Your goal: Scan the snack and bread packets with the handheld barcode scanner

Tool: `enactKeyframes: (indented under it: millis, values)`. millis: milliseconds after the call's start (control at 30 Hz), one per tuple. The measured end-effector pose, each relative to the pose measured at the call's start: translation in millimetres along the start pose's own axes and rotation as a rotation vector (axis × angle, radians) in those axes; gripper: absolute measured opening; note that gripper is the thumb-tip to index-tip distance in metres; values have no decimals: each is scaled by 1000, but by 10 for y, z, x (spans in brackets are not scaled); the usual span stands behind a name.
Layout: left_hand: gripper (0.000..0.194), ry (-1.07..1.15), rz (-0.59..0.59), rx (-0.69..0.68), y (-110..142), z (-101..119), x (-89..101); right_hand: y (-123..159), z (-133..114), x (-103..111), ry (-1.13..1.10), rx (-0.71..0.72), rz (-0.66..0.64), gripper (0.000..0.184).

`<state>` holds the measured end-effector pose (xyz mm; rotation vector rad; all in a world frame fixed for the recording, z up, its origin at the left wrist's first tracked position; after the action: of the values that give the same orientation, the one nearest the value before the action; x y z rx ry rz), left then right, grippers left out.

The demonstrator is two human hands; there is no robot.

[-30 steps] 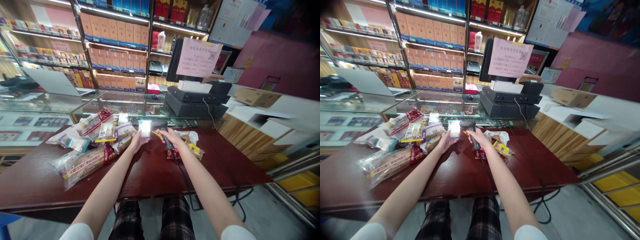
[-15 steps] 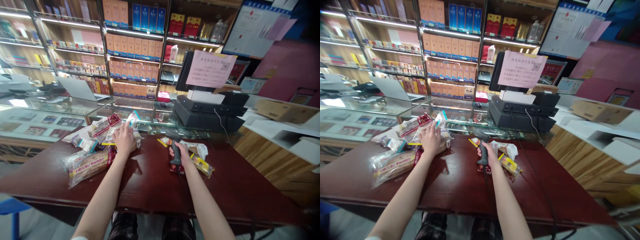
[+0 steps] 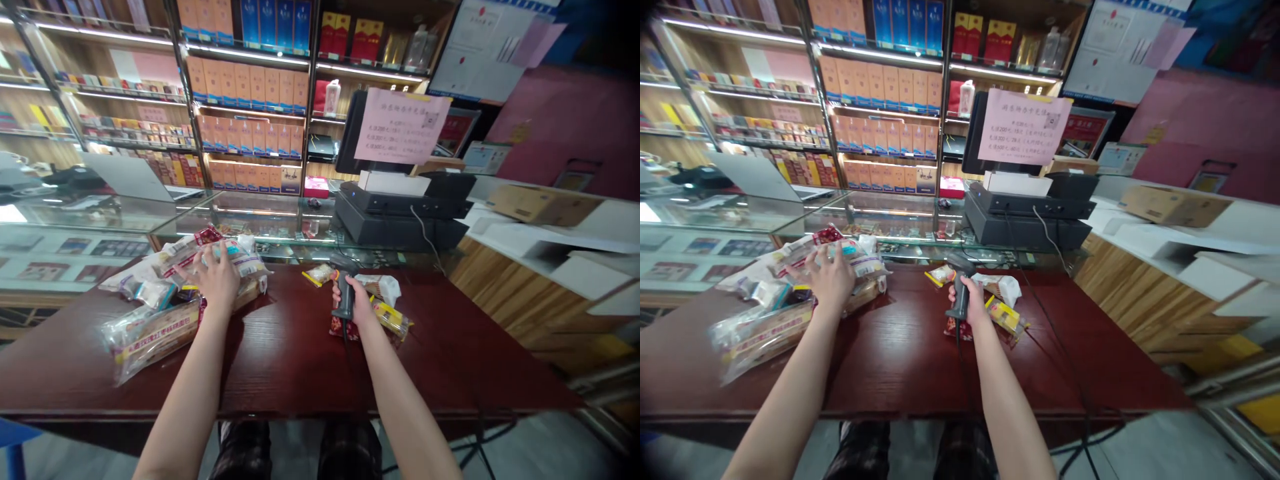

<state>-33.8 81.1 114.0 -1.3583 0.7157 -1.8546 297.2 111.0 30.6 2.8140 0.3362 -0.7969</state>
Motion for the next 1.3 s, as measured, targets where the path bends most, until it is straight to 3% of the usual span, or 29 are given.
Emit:
enactKeyframes:
  millis: [167, 300, 433, 567, 667, 767, 933, 1033, 1133, 1300]
  values:
    - [41, 85, -90, -148, 46, 198, -125, 102, -154, 84, -40, 21, 14, 35]
    - [40, 28, -121, -100, 73, 200, -193, 144, -225, 233, 10, -6, 94, 33]
    - [47, -24, -117, -91, 69, 265, -134, 107, -165, 305, -19, -62, 127, 32]
    - [48, 87, -145, -305, 219, 627, -202, 44, -67, 284, -32, -103, 126, 31]
    - [43, 218, -247, -476, 503, 976, -444, 28, -51, 279, -37, -113, 120, 31]
    - [46, 340, -439, -541, 766, 1241, -812, 35, -75, 296, -63, -134, 124, 32]
    - [64, 339, -680, -407, 765, 1406, -1388, 20, -111, 319, -90, -148, 132, 32]
    - [74, 321, -728, -329, 681, 1451, -1636, -6, -89, 362, -112, -150, 154, 32]
    - [73, 356, -738, -240, 699, 1444, -1818, -35, -51, 399, -144, -156, 150, 31]
    - [69, 323, -697, -223, 766, 1388, -1896, -50, -42, 408, -137, -149, 144, 31]
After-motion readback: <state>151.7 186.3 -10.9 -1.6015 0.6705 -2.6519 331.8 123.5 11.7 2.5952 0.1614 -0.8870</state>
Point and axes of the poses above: each hand's wrist, its own y-axis away from the middle knuckle, its own x-axis out of the back of the hand, z = x × y, the point moved 7 cm from there along -y, towards the middle knuckle, and after that the axes turned 9 degrees about -x, right-handed, at the moved point
